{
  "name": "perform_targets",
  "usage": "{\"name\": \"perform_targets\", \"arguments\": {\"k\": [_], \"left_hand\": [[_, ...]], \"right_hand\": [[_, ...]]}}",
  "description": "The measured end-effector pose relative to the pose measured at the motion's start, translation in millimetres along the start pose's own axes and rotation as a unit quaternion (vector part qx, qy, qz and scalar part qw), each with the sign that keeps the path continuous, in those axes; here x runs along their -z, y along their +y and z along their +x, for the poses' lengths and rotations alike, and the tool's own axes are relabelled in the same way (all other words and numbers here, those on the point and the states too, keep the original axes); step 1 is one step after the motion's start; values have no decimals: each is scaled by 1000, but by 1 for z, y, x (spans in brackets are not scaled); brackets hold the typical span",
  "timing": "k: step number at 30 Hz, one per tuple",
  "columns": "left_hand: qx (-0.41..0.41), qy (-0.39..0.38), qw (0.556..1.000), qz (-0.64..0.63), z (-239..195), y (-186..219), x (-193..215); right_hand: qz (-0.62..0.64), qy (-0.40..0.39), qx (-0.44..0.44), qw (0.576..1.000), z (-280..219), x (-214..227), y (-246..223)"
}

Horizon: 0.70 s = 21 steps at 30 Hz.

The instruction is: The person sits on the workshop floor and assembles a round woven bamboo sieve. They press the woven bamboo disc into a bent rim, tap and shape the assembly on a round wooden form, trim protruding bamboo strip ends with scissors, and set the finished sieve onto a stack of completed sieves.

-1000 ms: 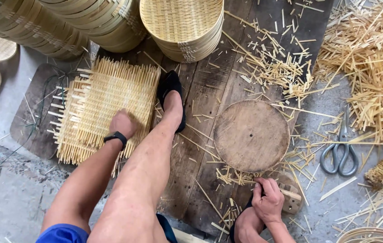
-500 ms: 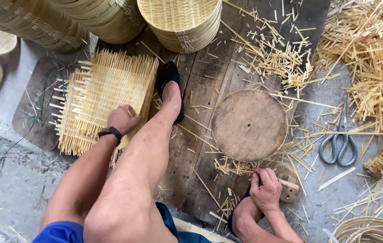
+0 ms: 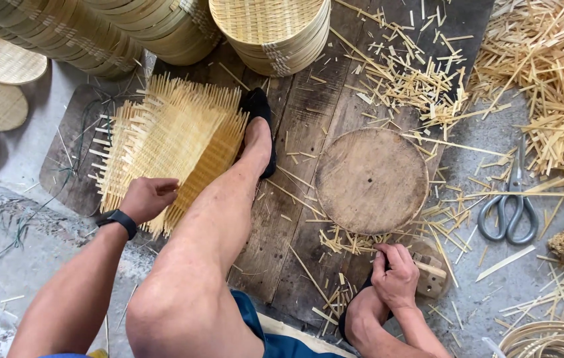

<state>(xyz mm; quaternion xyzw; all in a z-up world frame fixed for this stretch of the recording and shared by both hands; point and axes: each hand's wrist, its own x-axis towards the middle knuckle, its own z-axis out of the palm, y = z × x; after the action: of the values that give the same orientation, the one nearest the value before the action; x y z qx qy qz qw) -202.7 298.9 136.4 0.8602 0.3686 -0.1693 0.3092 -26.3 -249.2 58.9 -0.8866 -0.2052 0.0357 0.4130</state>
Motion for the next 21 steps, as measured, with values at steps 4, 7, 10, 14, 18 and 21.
{"name": "perform_targets", "arguments": {"k": [4,7,10,14,18,21], "left_hand": [[1,186,960,208,-32,58,40],[-98,298,908,276,-72,105,105],[-254,317,870,280,-123,190,133],[-477,181,843,169,-163,342,99],[-587,-9,782,208,-108,337,-11],[-576,-167,735,316,-58,303,-118]], "right_hand": [[11,-8,-5,1000,-3,2,4],[41,-9,-30,999,-5,2,9],[109,3,-110,988,-9,2,31],[295,41,-300,906,15,20,65],[639,19,-245,729,61,67,63],[703,-55,-344,620,87,74,71]]}}
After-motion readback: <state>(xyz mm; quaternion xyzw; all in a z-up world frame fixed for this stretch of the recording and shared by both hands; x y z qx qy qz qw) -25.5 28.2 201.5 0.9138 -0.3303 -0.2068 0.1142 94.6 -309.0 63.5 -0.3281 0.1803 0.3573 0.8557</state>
